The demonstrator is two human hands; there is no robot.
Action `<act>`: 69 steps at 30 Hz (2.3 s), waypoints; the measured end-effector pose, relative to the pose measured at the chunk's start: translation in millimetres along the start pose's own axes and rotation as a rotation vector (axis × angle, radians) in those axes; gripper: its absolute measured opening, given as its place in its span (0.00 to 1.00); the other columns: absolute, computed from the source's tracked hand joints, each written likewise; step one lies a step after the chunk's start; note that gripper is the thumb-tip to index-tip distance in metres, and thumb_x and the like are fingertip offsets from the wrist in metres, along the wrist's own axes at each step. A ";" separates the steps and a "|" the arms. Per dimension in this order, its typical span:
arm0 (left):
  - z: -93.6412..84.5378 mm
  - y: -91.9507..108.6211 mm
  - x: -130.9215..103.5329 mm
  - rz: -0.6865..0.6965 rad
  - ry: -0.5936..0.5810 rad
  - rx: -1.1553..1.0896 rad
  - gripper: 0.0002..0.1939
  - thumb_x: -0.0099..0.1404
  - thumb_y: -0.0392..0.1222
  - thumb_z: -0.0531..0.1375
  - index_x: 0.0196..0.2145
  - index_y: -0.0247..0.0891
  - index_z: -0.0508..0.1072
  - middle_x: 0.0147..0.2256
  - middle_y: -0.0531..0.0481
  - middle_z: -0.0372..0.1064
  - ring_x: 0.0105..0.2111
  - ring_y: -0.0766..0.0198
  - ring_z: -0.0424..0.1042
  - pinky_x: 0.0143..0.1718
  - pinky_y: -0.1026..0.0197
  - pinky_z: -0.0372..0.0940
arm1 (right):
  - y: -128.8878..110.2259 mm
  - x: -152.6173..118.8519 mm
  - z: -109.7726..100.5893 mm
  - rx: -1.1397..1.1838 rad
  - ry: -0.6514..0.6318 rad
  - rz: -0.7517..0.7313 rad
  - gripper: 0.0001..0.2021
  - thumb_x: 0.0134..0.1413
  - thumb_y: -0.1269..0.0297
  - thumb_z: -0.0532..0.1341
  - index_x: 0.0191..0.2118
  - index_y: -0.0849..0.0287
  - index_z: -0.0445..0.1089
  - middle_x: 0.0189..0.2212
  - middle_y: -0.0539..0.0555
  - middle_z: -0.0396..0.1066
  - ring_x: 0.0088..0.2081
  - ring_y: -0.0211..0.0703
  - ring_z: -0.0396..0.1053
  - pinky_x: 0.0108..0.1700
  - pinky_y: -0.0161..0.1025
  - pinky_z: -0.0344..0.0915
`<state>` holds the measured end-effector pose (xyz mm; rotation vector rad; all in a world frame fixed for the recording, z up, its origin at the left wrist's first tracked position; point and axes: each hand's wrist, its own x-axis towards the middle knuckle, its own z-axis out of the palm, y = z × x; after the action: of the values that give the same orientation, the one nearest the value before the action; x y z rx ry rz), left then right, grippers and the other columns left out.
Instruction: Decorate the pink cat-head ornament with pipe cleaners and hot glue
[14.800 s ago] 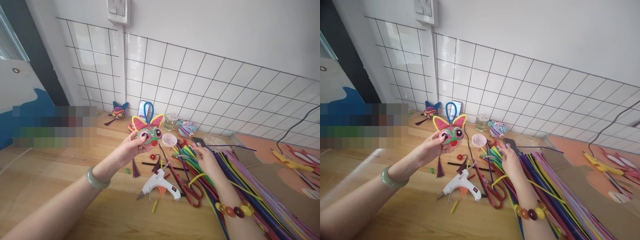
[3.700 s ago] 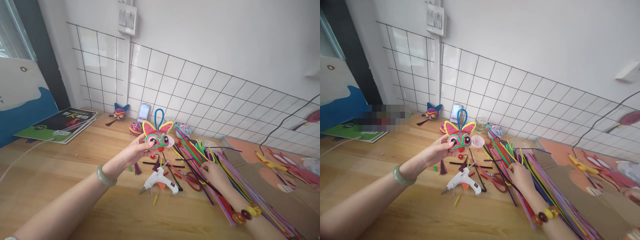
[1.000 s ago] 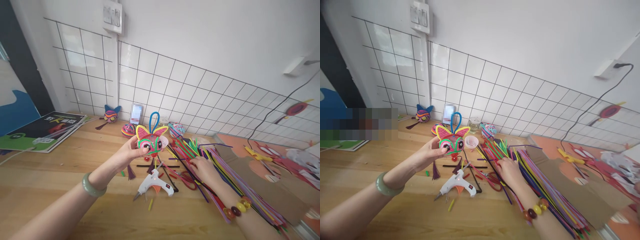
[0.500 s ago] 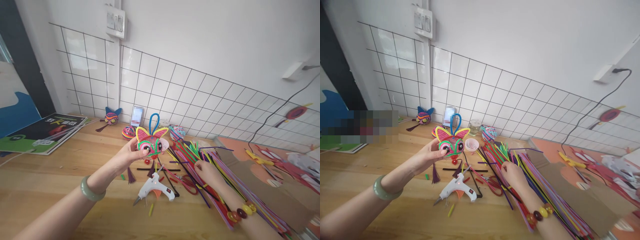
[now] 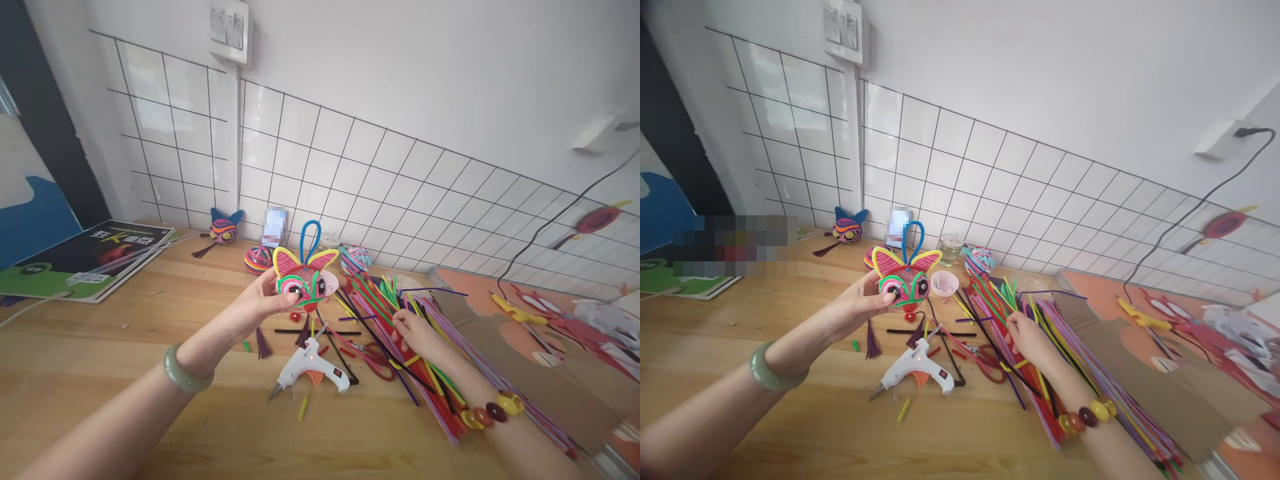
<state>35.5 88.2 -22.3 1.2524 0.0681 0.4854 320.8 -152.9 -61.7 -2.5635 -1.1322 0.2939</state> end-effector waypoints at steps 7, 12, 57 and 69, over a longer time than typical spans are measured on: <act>-0.2 -0.4 -1.5 -0.032 0.001 -0.001 0.27 0.55 0.44 0.68 0.52 0.40 0.69 0.49 0.41 0.71 0.49 0.49 0.71 0.49 0.49 0.66 | -1.8 0.9 5.7 -0.020 -0.069 0.008 0.10 0.64 0.67 0.41 0.39 0.57 0.57 0.25 0.50 0.76 0.18 0.35 0.70 0.25 0.33 0.62; -0.9 -1.1 -1.7 -0.023 0.002 -0.003 0.26 0.56 0.43 0.68 0.52 0.40 0.68 0.49 0.41 0.71 0.49 0.50 0.71 0.50 0.49 0.66 | -3.0 0.4 4.6 -0.164 -0.061 -0.031 0.09 0.63 0.67 0.46 0.43 0.59 0.60 0.26 0.51 0.75 0.21 0.39 0.71 0.27 0.34 0.60; 3.5 -5.3 -2.8 0.004 -0.051 0.003 0.27 0.56 0.44 0.67 0.52 0.38 0.66 0.48 0.40 0.70 0.47 0.52 0.71 0.45 0.53 0.66 | -24.7 -24.0 -60.8 0.610 0.481 -0.042 0.19 0.43 0.47 0.67 0.32 0.58 0.67 0.29 0.55 0.75 0.25 0.42 0.72 0.26 0.37 0.69; 3.9 -4.1 -3.8 -0.009 -0.070 0.023 0.27 0.57 0.45 0.67 0.53 0.38 0.67 0.49 0.40 0.71 0.49 0.49 0.71 0.47 0.51 0.66 | -33.9 6.7 -53.2 0.682 0.588 -0.096 0.15 0.50 0.48 0.61 0.33 0.55 0.63 0.28 0.54 0.75 0.27 0.43 0.74 0.32 0.43 0.73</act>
<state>34.6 82.3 -25.6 1.2900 0.0204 0.4333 318.8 -137.5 -0.2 -1.8053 -0.7512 -0.0927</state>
